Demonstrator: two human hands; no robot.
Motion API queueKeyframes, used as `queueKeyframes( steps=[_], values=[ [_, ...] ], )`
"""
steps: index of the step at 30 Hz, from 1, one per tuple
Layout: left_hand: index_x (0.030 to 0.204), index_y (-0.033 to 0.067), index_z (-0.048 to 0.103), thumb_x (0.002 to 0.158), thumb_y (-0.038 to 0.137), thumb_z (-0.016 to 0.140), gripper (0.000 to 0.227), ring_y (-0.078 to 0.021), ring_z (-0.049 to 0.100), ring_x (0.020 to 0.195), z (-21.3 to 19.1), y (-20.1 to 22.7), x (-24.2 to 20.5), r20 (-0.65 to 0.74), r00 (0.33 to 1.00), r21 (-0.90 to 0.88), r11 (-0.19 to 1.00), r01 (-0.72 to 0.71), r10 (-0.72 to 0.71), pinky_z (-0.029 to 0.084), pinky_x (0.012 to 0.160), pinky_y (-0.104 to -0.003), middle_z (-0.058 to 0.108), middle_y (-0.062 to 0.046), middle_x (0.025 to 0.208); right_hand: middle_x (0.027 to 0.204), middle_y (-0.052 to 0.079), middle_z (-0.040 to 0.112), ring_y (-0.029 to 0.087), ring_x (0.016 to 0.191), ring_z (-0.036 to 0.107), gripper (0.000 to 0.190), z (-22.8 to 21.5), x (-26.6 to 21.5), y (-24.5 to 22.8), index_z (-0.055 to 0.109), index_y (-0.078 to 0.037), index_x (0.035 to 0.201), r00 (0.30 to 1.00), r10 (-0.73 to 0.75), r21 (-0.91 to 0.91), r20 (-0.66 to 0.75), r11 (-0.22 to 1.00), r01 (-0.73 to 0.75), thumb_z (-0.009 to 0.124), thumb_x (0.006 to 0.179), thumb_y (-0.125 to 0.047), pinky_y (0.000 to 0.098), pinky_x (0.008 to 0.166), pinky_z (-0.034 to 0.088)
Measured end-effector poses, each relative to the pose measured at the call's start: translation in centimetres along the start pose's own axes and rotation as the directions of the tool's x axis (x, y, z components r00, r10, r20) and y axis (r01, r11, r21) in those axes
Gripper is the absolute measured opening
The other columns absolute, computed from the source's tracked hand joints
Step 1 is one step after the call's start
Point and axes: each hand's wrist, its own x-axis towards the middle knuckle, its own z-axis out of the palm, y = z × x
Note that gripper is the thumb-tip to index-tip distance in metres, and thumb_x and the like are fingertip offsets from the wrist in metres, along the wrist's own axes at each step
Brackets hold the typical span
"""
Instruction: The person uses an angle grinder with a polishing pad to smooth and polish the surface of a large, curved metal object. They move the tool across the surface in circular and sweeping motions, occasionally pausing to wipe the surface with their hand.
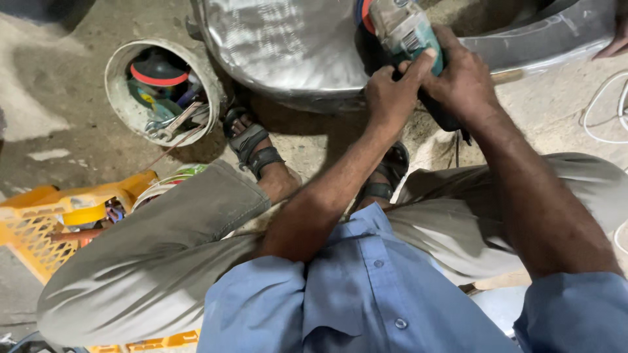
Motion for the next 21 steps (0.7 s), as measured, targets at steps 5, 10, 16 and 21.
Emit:
queueKeyframes(
  steps=[5, 10, 16, 21],
  values=[
    [0.07, 0.0085, 0.065, 0.081, 0.071, 0.069, 0.064, -0.0116, 0.063, 0.051, 3.3, -1.6, 2.5, 0.048, 0.999, 0.139, 0.99, -0.025, 0.018, 0.051, 0.041, -0.031, 0.061, -0.002, 0.06, 0.127, 0.02, 0.071, 0.033, 0.096, 0.076, 0.076, -0.7, 0.5, 3.2, 0.046, -0.009, 0.157, 0.991, -0.054, 0.084, -0.121, 0.994, 0.064, 0.076, 0.102, -0.052, 0.0486, 0.093, 0.059],
    [0.063, 0.0053, 0.061, 0.079, 0.072, 0.068, 0.069, -0.0128, 0.06, 0.047, 4.9, -2.9, 3.8, 0.081, 0.993, 0.205, 0.974, -0.101, 0.086, 0.048, 0.041, -0.031, 0.058, -0.002, 0.056, 0.13, 0.02, 0.074, 0.033, 0.12, 0.073, 0.072, -0.9, 0.5, 5.3, 0.049, -0.006, 0.158, 0.95, -0.226, 0.081, -0.214, 0.966, 0.247, 0.077, 0.111, -0.052, 0.0475, 0.101, 0.059],
    [0.068, 0.009, 0.063, 0.079, 0.071, 0.066, 0.063, -0.0107, 0.06, 0.044, 4.3, -3.2, 3.2, 0.102, 0.993, 0.186, 0.98, -0.075, 0.057, 0.049, 0.036, -0.029, 0.059, -0.001, 0.055, 0.13, 0.024, 0.071, 0.035, 0.114, 0.074, 0.076, -0.1, 0.1, 5.7, 0.046, -0.003, 0.159, 0.963, -0.203, 0.077, -0.177, 0.973, 0.22, 0.074, 0.109, -0.053, 0.0498, 0.097, 0.059],
    [0.069, 0.0081, 0.062, 0.083, 0.064, 0.07, 0.058, -0.0109, 0.06, 0.046, 2.0, -2.3, 0.7, -0.004, 1.0, 0.164, 0.986, -0.018, 0.019, 0.049, 0.037, -0.028, 0.059, -0.001, 0.057, 0.121, 0.025, 0.072, 0.035, 0.1, 0.076, 0.069, 0.7, -0.3, 3.6, 0.044, -0.005, 0.158, 0.987, -0.137, 0.063, -0.085, 0.988, 0.143, 0.07, 0.111, -0.049, 0.0493, 0.092, 0.062]
  ],
)
